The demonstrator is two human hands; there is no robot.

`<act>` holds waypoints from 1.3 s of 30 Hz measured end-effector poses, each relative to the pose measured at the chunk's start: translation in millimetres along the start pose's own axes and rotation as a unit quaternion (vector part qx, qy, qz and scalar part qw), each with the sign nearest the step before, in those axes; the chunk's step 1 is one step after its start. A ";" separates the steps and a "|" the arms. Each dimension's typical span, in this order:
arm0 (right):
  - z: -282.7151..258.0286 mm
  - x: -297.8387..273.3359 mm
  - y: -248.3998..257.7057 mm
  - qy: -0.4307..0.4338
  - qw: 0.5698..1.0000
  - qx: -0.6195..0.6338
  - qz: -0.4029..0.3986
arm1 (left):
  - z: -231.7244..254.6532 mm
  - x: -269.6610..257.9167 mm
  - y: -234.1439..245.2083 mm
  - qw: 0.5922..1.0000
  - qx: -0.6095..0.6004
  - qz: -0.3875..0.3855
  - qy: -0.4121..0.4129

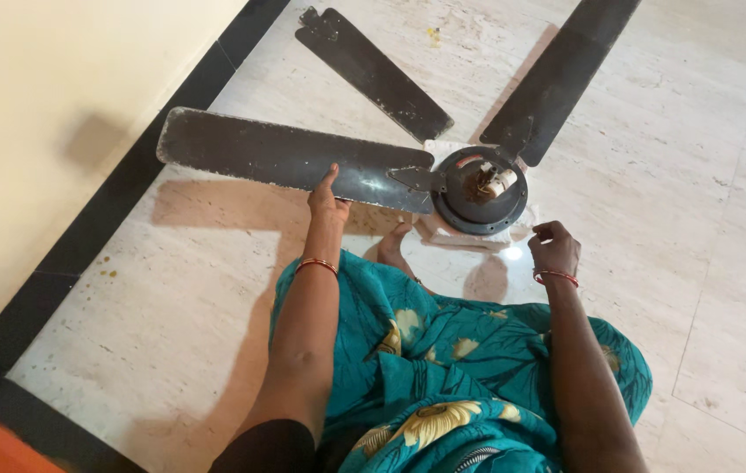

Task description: The person sits on the floor and attaches two fan blades to the motor housing using a screwdriver. They align each blade, insert screws, and tighten them to secure the blades to the central hub.

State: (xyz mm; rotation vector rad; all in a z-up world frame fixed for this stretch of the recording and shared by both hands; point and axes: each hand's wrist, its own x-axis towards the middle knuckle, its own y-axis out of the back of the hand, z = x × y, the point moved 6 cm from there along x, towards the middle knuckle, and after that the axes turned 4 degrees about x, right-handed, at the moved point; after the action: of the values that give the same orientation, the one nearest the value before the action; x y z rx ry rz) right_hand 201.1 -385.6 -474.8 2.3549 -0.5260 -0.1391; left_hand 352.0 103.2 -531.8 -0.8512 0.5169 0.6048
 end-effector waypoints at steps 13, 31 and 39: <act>-153.6 16.5 -43.3 0.125 0.976 0.164 -0.071 | 5.1 45.9 0.6 0.984 0.165 0.074 -0.004; -162.7 100.7 -135.4 0.173 0.971 -0.011 -0.166 | -8.4 72.1 -11.7 0.997 -0.004 -0.073 0.003; -162.2 101.3 -149.3 0.169 0.972 -0.012 -0.164 | -8.0 66.8 -1.1 0.998 0.055 0.001 0.012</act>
State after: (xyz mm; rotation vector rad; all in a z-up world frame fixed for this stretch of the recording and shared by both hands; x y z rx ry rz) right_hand 382.4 -226.3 -449.3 2.3572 0.0305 0.1056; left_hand 399.2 114.8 -578.2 -0.7537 0.5682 0.5631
